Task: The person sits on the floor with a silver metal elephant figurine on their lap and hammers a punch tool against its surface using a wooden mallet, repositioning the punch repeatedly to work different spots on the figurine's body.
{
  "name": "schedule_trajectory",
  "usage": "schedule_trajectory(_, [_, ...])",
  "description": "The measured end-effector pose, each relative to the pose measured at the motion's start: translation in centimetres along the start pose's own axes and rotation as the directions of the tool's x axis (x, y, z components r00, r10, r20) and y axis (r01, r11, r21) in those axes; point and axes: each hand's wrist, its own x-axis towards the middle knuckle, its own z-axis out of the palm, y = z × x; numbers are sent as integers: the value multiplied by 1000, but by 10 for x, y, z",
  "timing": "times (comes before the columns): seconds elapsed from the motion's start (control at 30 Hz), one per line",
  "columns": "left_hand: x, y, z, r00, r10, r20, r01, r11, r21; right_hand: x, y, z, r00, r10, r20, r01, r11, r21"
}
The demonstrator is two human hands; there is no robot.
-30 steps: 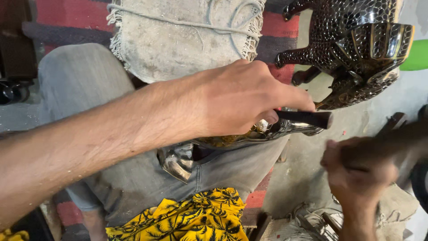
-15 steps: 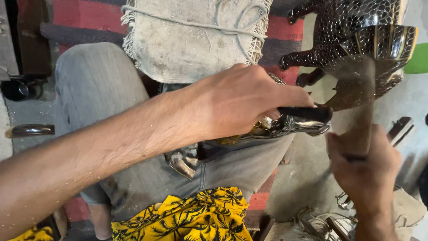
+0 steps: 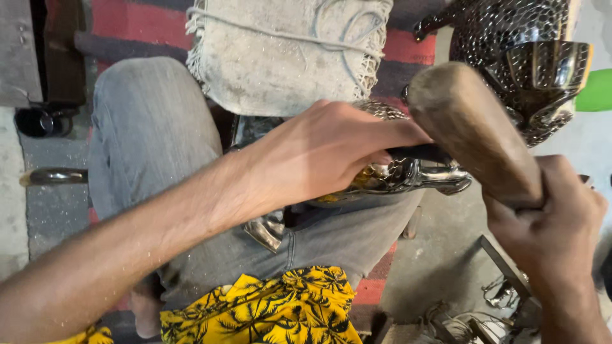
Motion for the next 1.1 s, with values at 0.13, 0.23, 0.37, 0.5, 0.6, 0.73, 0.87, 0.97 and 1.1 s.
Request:
schedule_trajectory(0.13, [-10, 1, 2, 998, 10, -61, -12, 999, -39, 8, -19, -23, 958, 269, 100, -285, 929, 235])
schedule_trajectory(0.23, [-13, -1, 3, 997, 14, -72, -17, 999, -33, 17, 1, -21, 911, 367, 187, -410, 852, 326])
schedule_trajectory(0.37, [-13, -2, 3, 997, 32, -71, -33, 999, -21, 13, 56, -18, 944, 211, 256, -323, 753, 573])
schedule_trajectory(0.5, [-13, -3, 4, 997, 47, -58, -46, 999, 18, -1, 65, -11, 953, 183, 241, -268, 879, 394])
schedule_trajectory(0.6, [-13, -3, 4, 996, 69, -60, -67, 997, 37, -5, 43, -11, 993, 28, 116, -50, 981, 190])
schedule_trajectory(0.73, [-17, 2, 6, 996, 5, -88, -6, 1000, -3, 4, 25, -15, 988, 51, 143, -68, 990, 121])
schedule_trajectory(0.87, [-23, 7, 11, 986, -9, -168, 3, 1000, -31, 17, 36, -22, 975, 46, 218, -96, 969, 226])
schedule_trajectory(0.97, [-28, 8, 17, 974, -102, -203, 101, 995, -12, 34, 43, -25, 964, -22, 266, -7, 994, 109])
schedule_trajectory(1.1, [-35, 9, 27, 926, -259, -275, 268, 963, -4, 75, 33, -31, 933, -137, 332, 170, 983, -74])
